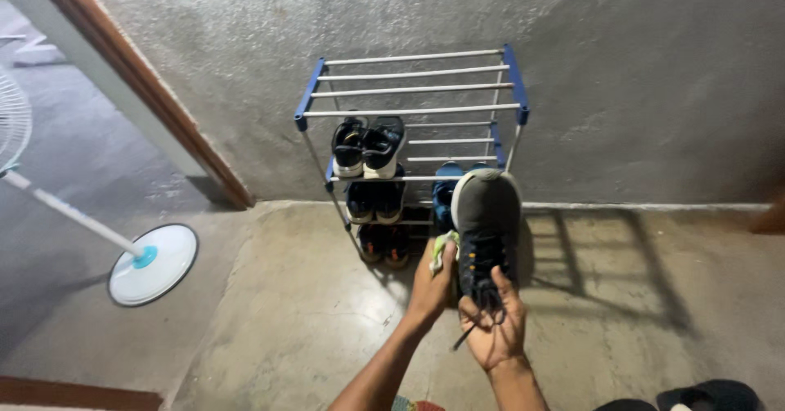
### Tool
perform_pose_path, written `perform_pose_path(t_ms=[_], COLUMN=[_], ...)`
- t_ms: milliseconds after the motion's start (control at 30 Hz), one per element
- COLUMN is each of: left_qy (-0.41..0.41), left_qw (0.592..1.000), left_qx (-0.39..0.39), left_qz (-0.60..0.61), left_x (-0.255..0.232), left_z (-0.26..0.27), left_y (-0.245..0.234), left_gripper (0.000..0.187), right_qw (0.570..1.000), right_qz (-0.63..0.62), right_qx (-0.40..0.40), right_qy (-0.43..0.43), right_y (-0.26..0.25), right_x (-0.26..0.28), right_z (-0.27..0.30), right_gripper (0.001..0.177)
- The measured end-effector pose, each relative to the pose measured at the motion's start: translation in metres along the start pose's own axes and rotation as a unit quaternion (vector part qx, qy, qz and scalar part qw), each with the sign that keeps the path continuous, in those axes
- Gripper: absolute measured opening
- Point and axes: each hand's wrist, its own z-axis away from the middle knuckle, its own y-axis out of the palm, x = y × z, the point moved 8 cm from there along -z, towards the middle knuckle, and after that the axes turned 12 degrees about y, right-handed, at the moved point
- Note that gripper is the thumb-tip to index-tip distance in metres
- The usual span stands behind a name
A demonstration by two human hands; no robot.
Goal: The person wipes multiple pairs of shoes on a metal shoe rack using a green cloth. They handle each shoe one at a time, wiping the upper and sole, then place the shoes back on the rack.
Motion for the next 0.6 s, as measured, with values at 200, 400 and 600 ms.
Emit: perform_pose_path(t_ms=[200,400,600], left_qy=[0.079,0.097,0.099], left_qw=[0.995,0.983,0.981], left_qx=[-0.064,-0.126,-0.15], left_qz=[0.022,0.087,0.071], left_x=[-0.049,-0.101,-0.14], left_z=[-0.028,-0.036,-0.029], left_y=[-0.03,-0.061,-0.119], left_gripper=[0.031,0.028,0.028], right_qw=[0.968,0.989,0.989], right_qz=[0.238,0.14,0.137], right_qx=[-0.048,-0.038,0.027], right_qy=[-0.057,-0.035,0.05], right_y=[0.002,0.034,0.037], right_x=[-0.016,-0.031,-0.079], right_z=[-0.007,-0.041,-0.037], right_gripper=[0.022,0.024,0.024])
